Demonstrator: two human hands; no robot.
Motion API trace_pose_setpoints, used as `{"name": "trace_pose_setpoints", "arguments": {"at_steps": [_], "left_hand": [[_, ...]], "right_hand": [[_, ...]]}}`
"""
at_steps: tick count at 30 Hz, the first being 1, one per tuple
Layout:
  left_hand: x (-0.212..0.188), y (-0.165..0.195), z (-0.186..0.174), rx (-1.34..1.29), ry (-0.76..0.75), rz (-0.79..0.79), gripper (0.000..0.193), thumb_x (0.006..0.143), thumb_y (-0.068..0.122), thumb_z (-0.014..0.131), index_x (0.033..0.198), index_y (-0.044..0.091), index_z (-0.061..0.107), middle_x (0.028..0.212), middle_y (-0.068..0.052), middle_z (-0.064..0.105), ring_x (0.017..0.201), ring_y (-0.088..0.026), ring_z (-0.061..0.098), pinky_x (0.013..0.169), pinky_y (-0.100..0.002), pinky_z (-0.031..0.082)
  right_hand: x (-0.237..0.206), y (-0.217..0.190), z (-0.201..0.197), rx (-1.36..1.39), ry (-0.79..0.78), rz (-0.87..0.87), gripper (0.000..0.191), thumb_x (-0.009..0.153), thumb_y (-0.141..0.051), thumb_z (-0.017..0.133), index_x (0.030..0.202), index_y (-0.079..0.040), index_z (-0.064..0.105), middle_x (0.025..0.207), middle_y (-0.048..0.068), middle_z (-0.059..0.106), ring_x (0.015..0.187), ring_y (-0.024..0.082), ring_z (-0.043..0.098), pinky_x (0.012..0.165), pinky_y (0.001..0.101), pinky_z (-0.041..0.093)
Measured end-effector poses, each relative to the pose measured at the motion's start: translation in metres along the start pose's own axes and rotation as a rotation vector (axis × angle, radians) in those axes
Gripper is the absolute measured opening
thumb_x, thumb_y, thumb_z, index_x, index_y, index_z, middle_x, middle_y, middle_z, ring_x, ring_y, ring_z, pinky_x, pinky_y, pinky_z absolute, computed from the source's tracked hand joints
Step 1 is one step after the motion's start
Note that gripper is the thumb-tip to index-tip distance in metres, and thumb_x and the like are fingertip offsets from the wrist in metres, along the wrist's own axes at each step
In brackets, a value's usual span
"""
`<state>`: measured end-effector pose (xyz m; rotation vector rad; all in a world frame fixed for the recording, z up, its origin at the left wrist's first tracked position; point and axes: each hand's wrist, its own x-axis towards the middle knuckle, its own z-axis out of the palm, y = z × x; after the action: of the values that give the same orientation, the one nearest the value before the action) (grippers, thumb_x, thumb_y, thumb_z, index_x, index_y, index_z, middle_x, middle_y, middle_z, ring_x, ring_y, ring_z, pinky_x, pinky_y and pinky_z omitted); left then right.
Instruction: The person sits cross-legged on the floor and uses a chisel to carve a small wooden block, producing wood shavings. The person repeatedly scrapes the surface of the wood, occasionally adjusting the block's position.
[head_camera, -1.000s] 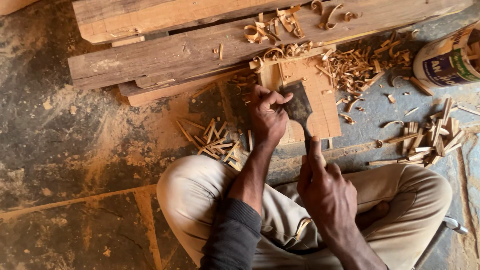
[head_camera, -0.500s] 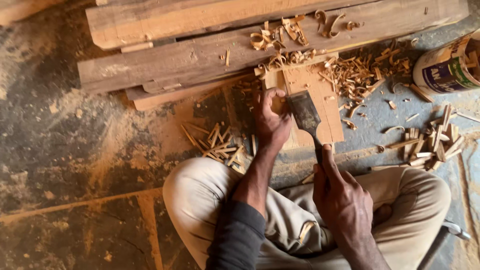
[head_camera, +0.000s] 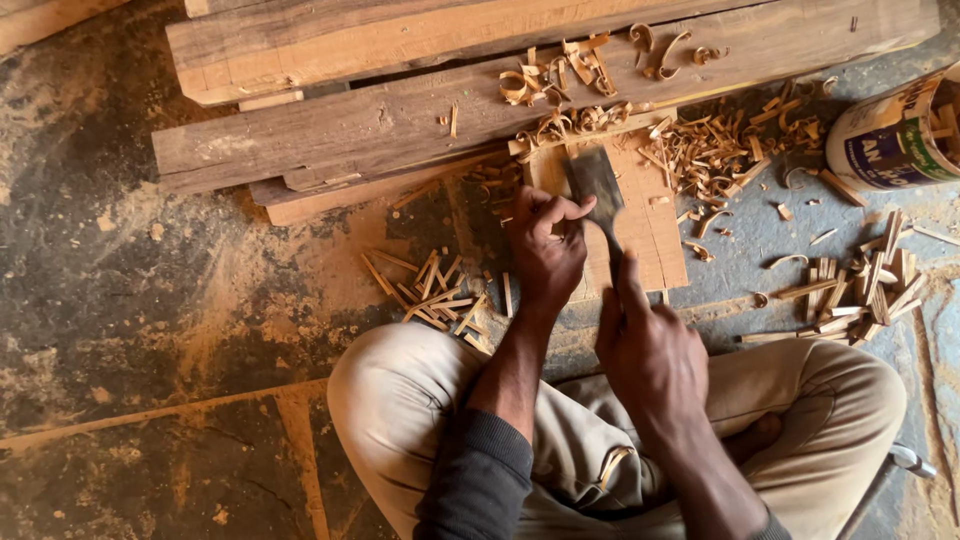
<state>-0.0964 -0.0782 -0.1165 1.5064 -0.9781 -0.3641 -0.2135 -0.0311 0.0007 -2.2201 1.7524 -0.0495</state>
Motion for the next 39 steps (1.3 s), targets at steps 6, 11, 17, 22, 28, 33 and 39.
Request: {"name": "trace_pose_setpoints", "arguments": {"at_steps": [6, 11, 17, 22, 28, 33, 39], "left_hand": [[0.005, 0.004, 0.000, 0.026, 0.024, 0.019, 0.018, 0.086, -0.003, 0.078, 0.083, 0.008, 0.064, 0.090, -0.004, 0.053, 0.082, -0.018, 0.059, 0.073, -0.033, 0.050], [0.000, -0.003, 0.004, 0.073, 0.036, 0.030, 0.031, 0.087, 0.006, 0.078, 0.114, 0.012, 0.065, 0.111, -0.008, 0.057, 0.100, -0.022, 0.063, 0.082, -0.039, 0.058], [-0.009, -0.025, 0.011, 0.238, 0.063, 0.082, 0.023, 0.088, 0.014, 0.084, 0.107, 0.018, 0.072, 0.106, -0.007, 0.056, 0.093, -0.018, 0.061, 0.070, -0.032, 0.059], [-0.006, -0.040, 0.015, 0.205, 0.099, 0.094, 0.016, 0.091, 0.019, 0.085, 0.098, 0.016, 0.071, 0.104, 0.000, 0.062, 0.090, -0.012, 0.063, 0.068, -0.029, 0.058], [-0.008, -0.036, 0.010, 0.270, 0.136, 0.138, 0.023, 0.085, 0.016, 0.086, 0.082, 0.013, 0.064, 0.100, -0.002, 0.058, 0.091, -0.015, 0.061, 0.079, -0.034, 0.054], [-0.006, -0.033, 0.007, 0.268, 0.104, 0.120, 0.022, 0.084, 0.012, 0.082, 0.079, 0.011, 0.061, 0.100, -0.003, 0.057, 0.092, -0.016, 0.060, 0.080, -0.035, 0.053], [-0.004, -0.028, 0.005, 0.374, 0.050, 0.109, 0.022, 0.085, 0.020, 0.086, 0.086, 0.014, 0.065, 0.101, -0.002, 0.059, 0.093, -0.016, 0.061, 0.091, -0.046, 0.049]], "right_hand": [[0.008, -0.002, 0.021, 0.039, 0.104, -0.064, 0.049, 0.106, -0.032, 0.053, 0.149, -0.007, 0.052, 0.052, 0.011, 0.061, 0.038, 0.021, 0.056, 0.036, 0.0370, 0.043], [0.008, 0.040, 0.006, 1.241, -0.150, 0.429, 0.049, 0.105, -0.035, 0.057, 0.147, -0.008, 0.052, 0.070, 0.002, 0.061, 0.048, 0.010, 0.047, 0.040, 0.0282, 0.037], [-0.020, 0.082, 0.010, 1.354, 0.107, 0.306, 0.051, 0.106, -0.031, 0.054, 0.151, -0.006, 0.052, 0.074, 0.003, 0.059, 0.052, 0.009, 0.053, 0.042, 0.0256, 0.042], [-0.024, 0.101, 0.039, 1.352, 0.108, 0.245, 0.054, 0.108, -0.029, 0.056, 0.156, -0.005, 0.049, 0.072, 0.004, 0.057, 0.051, 0.009, 0.049, 0.042, 0.0258, 0.041], [-0.024, 0.104, 0.049, 1.265, 0.058, 0.216, 0.055, 0.106, -0.026, 0.057, 0.156, -0.005, 0.048, 0.077, 0.004, 0.061, 0.056, 0.008, 0.054, 0.045, 0.0256, 0.045], [-0.027, 0.101, 0.047, 1.200, 0.047, 0.222, 0.056, 0.103, -0.026, 0.060, 0.154, -0.004, 0.050, 0.079, 0.005, 0.063, 0.055, 0.008, 0.053, 0.045, 0.0255, 0.044], [-0.026, 0.101, 0.047, 1.214, 0.062, 0.235, 0.058, 0.104, -0.027, 0.061, 0.155, -0.003, 0.049, 0.079, 0.006, 0.063, 0.055, 0.008, 0.054, 0.045, 0.0259, 0.044]]}}
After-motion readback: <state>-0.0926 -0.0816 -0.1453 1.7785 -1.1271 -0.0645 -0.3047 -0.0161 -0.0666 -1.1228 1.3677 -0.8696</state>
